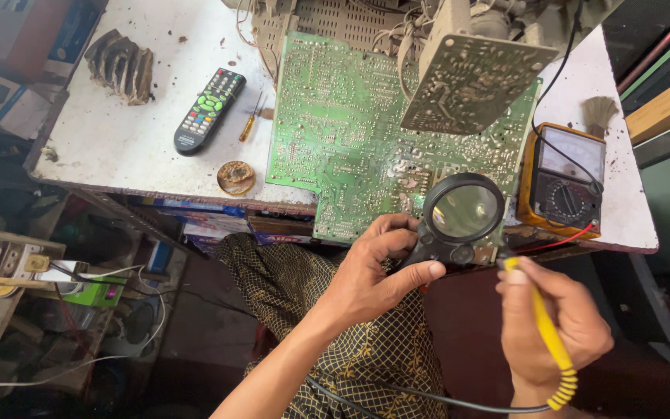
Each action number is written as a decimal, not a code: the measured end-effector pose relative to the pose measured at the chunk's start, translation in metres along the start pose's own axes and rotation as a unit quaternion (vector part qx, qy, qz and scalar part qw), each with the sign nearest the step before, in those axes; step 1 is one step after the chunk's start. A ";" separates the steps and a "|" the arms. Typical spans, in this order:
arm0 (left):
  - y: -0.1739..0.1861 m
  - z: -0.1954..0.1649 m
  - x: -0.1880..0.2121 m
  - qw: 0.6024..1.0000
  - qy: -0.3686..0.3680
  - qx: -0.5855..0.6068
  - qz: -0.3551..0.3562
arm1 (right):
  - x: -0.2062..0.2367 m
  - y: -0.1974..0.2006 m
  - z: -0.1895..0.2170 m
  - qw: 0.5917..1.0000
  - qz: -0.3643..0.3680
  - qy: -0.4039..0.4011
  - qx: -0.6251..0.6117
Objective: The person uses a magnifying glass to inspect a green circuit board while holding a soldering iron. They appear to be examining specific components or solder joints on the board.
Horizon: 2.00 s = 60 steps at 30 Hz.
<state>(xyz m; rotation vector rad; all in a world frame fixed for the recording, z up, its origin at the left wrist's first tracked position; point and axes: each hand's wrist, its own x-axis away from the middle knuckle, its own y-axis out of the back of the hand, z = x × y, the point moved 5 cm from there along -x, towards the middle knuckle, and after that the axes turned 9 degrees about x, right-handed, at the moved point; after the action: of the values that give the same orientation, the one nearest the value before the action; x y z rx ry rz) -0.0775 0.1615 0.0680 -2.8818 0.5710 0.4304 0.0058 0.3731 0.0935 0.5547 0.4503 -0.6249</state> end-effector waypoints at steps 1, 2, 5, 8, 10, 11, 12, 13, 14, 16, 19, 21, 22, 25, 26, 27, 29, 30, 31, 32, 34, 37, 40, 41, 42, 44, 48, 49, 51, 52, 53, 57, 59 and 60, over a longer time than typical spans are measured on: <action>0.000 0.001 0.000 1.000 0.011 0.004 -0.001 | 0.003 0.000 -0.014 0.995 -0.018 -0.065 -0.069; 0.000 0.003 0.000 1.000 0.021 0.007 -0.002 | 0.004 -0.001 -0.026 0.987 -0.035 -0.109 -0.116; -0.001 0.003 0.000 0.999 0.035 0.026 -0.002 | 0.008 -0.007 -0.057 0.949 -0.059 -0.204 -0.233; 0.000 0.003 0.001 0.999 0.037 0.018 -0.005 | 0.012 -0.013 -0.069 0.933 -0.046 -0.216 -0.283; 0.000 0.003 0.001 0.999 0.031 0.021 -0.003 | 0.011 -0.017 -0.074 0.926 -0.045 -0.220 -0.304; 0.000 0.002 0.001 0.999 0.028 0.022 -0.002 | 0.011 -0.018 -0.075 0.925 -0.043 -0.224 -0.304; 0.000 0.003 0.000 0.999 0.030 0.022 -0.002 | 0.011 -0.020 -0.075 0.924 -0.039 -0.228 -0.305; 0.000 0.003 0.000 0.999 0.033 0.022 -0.004 | 0.011 -0.022 -0.075 0.923 -0.036 -0.232 -0.305; 0.000 0.004 0.000 0.999 0.036 0.022 -0.005 | 0.011 -0.022 -0.075 0.923 -0.036 -0.234 -0.303; 0.000 0.005 0.000 0.998 0.048 0.029 -0.007 | 0.010 -0.023 -0.075 0.924 -0.036 -0.237 -0.299; 0.001 0.003 0.001 1.000 0.017 0.009 -0.003 | 0.010 -0.025 -0.076 0.917 -0.040 -0.243 -0.312; 0.000 0.003 0.000 1.000 0.019 0.004 -0.001 | 0.011 -0.027 -0.078 0.909 -0.034 -0.248 -0.333; 0.000 0.005 0.000 0.999 0.040 0.010 -0.002 | 0.012 -0.029 -0.078 0.905 -0.031 -0.250 -0.344; 0.001 0.004 0.000 0.999 0.038 0.013 -0.001 | 0.014 -0.030 -0.081 0.901 -0.030 -0.256 -0.347; 0.001 0.003 0.000 1.000 0.026 0.012 0.000 | 0.014 -0.030 -0.081 0.902 -0.032 -0.256 -0.346; 0.001 0.002 0.000 1.000 0.025 0.011 -0.002 | 0.014 -0.029 -0.081 0.903 -0.034 -0.255 -0.345; 0.001 0.002 0.000 1.000 0.023 0.008 -0.005 | 0.014 -0.029 -0.080 0.906 -0.037 -0.249 -0.339; 0.001 0.003 0.000 0.999 0.038 0.010 -0.006 | 0.014 -0.029 -0.080 0.909 -0.037 -0.244 -0.334; 0.001 0.005 0.000 0.998 0.054 0.013 -0.007 | 0.014 -0.028 -0.079 0.912 -0.038 -0.240 -0.329; 0.001 0.006 0.001 0.997 0.069 0.015 -0.008 | 0.014 -0.028 -0.079 0.913 -0.039 -0.240 -0.328; 0.001 0.003 0.000 0.999 0.031 0.009 -0.002 | 0.014 -0.027 -0.078 0.914 -0.041 -0.240 -0.326; 0.001 0.003 0.000 1.000 0.030 0.003 -0.002 | 0.015 -0.028 -0.079 0.910 -0.036 -0.248 -0.329; 0.000 0.005 0.000 0.998 0.058 0.018 -0.004 | 0.016 -0.032 -0.083 0.888 -0.035 -0.286 -0.358; 0.000 0.006 0.001 0.997 0.068 0.026 -0.004 | 0.017 -0.033 -0.084 0.886 -0.039 -0.292 -0.358; 0.001 0.005 0.001 0.999 0.050 0.019 -0.003 | 0.017 -0.034 -0.084 0.884 -0.043 -0.298 -0.358; 0.001 0.001 0.000 1.000 0.013 0.004 -0.001 | 0.018 -0.036 -0.085 0.879 -0.047 -0.308 -0.360; 0.002 0.002 0.000 1.000 0.022 0.004 -0.004 | 0.021 -0.037 -0.083 0.874 -0.050 -0.313 -0.368; 0.001 0.003 0.000 0.999 0.036 0.009 -0.004 | 0.021 -0.037 -0.082 0.873 -0.050 -0.313 -0.372; 0.002 0.004 0.000 0.999 0.042 0.007 -0.004 | 0.021 -0.038 -0.081 0.876 -0.051 -0.307 -0.369; 0.002 0.003 0.000 0.999 0.034 0.001 -0.004 | 0.020 -0.037 -0.081 0.877 -0.053 -0.303 -0.368; 0.002 0.002 0.000 1.000 0.025 -0.006 -0.004 | 0.020 -0.036 -0.080 0.883 -0.051 -0.295 -0.363; 0.001 0.002 0.000 1.000 0.021 0.000 -0.002 | 0.019 -0.033 -0.079 0.893 -0.055 -0.273 -0.353; 0.001 0.003 0.000 1.000 0.028 0.001 -0.003 | 0.019 -0.033 -0.079 0.895 -0.053 -0.271 -0.350; 0.001 0.003 0.000 1.000 0.025 -0.003 -0.003 | 0.019 -0.033 -0.079 0.897 -0.047 -0.270 -0.347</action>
<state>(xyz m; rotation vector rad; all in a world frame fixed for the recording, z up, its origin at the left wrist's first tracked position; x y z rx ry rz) -0.0788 0.1609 0.0654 -2.9067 0.5695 0.3607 -0.0200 0.3909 0.0116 -0.3277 0.1449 -0.6301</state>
